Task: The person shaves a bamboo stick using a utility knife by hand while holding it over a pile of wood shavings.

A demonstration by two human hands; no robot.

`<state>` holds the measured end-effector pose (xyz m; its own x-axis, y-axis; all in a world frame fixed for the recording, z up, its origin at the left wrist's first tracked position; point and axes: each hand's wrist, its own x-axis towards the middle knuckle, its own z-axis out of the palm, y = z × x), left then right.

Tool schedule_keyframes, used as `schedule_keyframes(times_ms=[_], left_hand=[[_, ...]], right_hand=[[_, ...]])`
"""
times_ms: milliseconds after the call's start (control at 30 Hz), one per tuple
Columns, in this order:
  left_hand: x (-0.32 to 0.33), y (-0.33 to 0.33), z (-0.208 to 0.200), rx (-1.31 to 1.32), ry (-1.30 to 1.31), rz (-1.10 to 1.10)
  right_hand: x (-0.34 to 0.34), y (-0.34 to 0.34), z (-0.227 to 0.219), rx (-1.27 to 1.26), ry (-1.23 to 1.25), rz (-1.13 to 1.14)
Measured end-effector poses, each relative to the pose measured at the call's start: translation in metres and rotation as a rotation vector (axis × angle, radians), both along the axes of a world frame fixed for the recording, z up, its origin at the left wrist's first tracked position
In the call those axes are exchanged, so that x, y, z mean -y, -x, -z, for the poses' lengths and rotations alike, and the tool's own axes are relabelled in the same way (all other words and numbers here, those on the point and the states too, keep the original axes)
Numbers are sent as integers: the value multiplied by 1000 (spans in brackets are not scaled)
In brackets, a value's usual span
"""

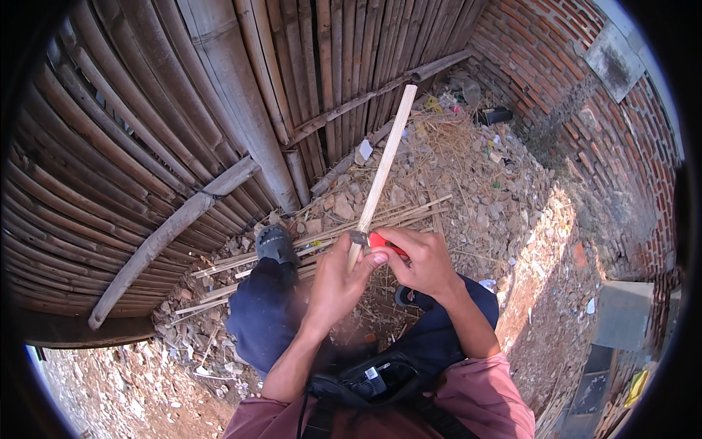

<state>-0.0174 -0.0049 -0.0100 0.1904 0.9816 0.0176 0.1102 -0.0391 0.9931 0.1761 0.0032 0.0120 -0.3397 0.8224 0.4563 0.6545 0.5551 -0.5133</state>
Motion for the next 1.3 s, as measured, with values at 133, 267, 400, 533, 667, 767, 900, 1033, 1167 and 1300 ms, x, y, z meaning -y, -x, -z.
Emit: schedule_keyframes(times_ms=[133, 267, 400, 533, 667, 767, 900, 1033, 1167, 1300], left_hand=[[2, -3, -6, -72, -47, -24], [2, -4, -8, -147, -55, -37], [1, -7, -10, -130, -27, -47], [0, -3, -5, -76, 26, -32], [0, 0, -6, -13, 22, -17], [0, 1, 0, 28, 27, 4], [-1, 1, 11, 38, -7, 7], [-1, 2, 3, -27, -53, 6], [0, 2, -1, -23, -85, -22], [1, 1, -6, -83, -72, -84]], right_hand=[[2, 0, -5, 41, 20, 32], [2, 3, -3, 61, 12, 91], [5, 13, 2, 19, -38, 216], [2, 10, -5, -68, -7, 222], [0, -3, -7, -22, -8, 109], [-1, -4, -7, 18, 14, 53], [-1, -4, -8, 45, 51, 33], [-2, -7, -7, 44, 66, 19], [-3, -7, -6, 44, 60, 6], [0, -1, -7, 74, 38, 47]])
